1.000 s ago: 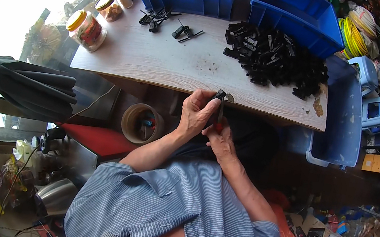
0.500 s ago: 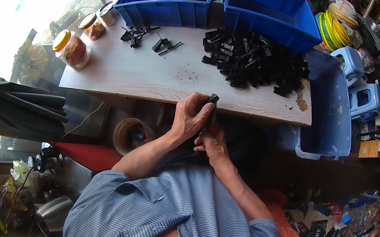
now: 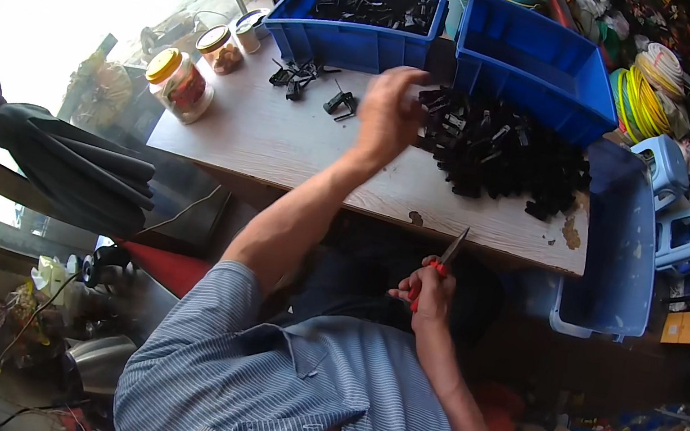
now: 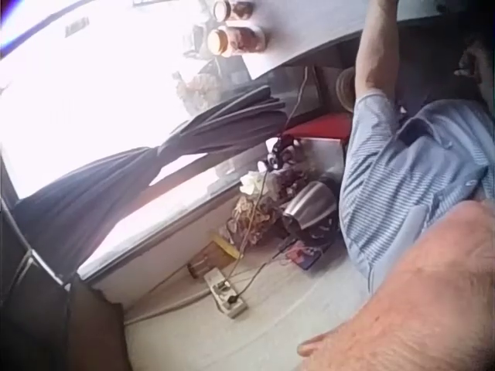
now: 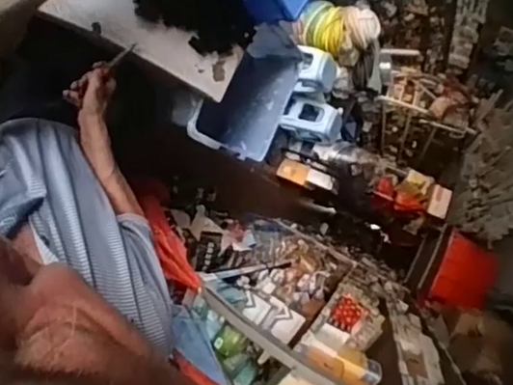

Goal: Assembling small black plastic components using a hand tool at a workbench.

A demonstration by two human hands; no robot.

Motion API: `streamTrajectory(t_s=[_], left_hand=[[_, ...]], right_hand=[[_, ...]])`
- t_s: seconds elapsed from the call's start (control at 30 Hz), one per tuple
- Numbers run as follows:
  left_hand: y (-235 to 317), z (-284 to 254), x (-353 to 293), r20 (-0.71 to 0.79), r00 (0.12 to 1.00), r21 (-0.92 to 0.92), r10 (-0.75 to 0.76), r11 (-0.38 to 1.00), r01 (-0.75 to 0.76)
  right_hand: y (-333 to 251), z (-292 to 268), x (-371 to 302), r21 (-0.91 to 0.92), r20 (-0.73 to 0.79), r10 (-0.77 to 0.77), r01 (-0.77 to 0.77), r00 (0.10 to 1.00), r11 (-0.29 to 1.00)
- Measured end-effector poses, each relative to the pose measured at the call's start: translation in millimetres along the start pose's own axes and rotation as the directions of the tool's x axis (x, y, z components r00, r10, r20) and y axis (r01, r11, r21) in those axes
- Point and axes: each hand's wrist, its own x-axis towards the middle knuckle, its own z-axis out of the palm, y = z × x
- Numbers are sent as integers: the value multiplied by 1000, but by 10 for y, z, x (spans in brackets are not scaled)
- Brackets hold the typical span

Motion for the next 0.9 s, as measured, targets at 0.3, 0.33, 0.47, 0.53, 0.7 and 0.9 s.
streamTrajectory(t_s=[0.3,0.33,0.47,0.53,0.7,0.9], left_hand=[[-1137,-673,-241,268,893,584,-361,798,147],[-1165,-690,-273,271,893,583,-361,799,146],[-1200,-728,-331,96,971,479,-218,865,147],[-1210,-749,-334,32,976,441,-216,879,180],[-1127,-763,-345,-82,965,96,-250,962,257],[-428,-874,-677,-103,977,1,-188,982,190]], right_hand=[[76,-15,53,11,41,-35,34,999,999],[83,-7,48,11,38,-34,34,999,999],[87,34,51,3,48,-32,32,998,999],[79,44,40,-16,43,-31,31,999,999],[55,18,57,-4,70,-18,18,997,1000],[-50,230,10,-50,124,-25,32,992,998]])
